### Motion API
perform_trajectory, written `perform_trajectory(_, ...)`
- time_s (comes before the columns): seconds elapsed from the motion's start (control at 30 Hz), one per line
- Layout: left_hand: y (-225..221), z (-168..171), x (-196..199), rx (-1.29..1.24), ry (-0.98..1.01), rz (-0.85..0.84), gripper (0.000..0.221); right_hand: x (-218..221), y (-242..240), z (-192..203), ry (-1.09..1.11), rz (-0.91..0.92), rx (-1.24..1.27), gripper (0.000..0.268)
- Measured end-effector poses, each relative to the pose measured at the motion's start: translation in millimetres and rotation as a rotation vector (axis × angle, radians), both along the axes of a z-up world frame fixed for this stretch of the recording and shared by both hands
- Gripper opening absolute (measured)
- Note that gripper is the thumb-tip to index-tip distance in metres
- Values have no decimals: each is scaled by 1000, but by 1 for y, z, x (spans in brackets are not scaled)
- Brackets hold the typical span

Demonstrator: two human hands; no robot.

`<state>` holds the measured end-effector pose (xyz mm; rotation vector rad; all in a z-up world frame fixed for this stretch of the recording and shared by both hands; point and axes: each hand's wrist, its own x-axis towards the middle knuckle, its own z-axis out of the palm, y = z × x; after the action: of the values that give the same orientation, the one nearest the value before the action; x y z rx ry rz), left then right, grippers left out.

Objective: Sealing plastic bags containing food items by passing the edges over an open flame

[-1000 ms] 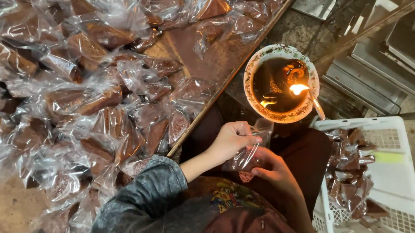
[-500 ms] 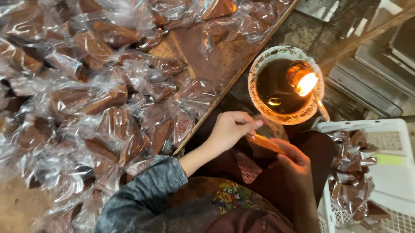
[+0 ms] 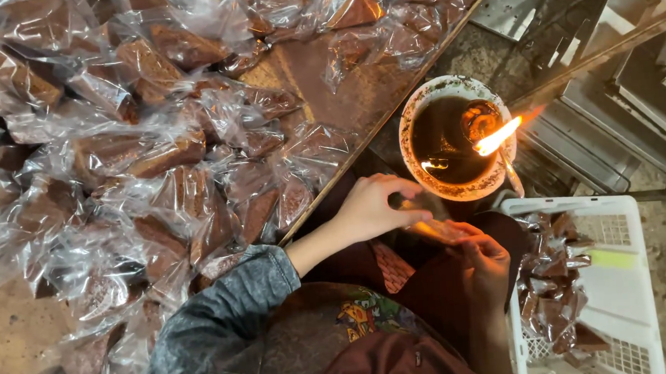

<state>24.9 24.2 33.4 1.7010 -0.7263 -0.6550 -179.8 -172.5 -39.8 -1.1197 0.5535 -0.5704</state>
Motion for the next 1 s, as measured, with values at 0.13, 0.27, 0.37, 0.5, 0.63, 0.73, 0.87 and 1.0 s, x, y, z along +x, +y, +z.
perform_trajectory(0.13,-2,-18,-1,-34,124,2,22,-1,9,-9,12,48,-112,23)
perform_trajectory(0.27,4,9,-3,-38,-41,8,22,4,6,3,47,-21,-143,28)
perform_trajectory(0.37,-6,-9,-2,181,-111,-182,91,-5,-6,-7,35,-44,-131,29)
perform_trajectory(0.5,-14,-41,-13,32,79,-76,13,-5,-8,-9,10,-86,-90,33)
perform_trajectory(0.63,-9,-8,-13,-234,56,115,3,2,5,2,13,-126,5,30)
perform_trajectory(0.73,-4,4,-11,-321,-378,134,19,6,4,2,17,-162,77,30)
perform_trajectory(0.87,-5,-18,-5,-213,-910,25,20,1,0,5,15,-127,77,26)
perform_trajectory(1.0,-7,-31,4,-261,-727,-32,19,-2,12,6,100,-46,-326,92)
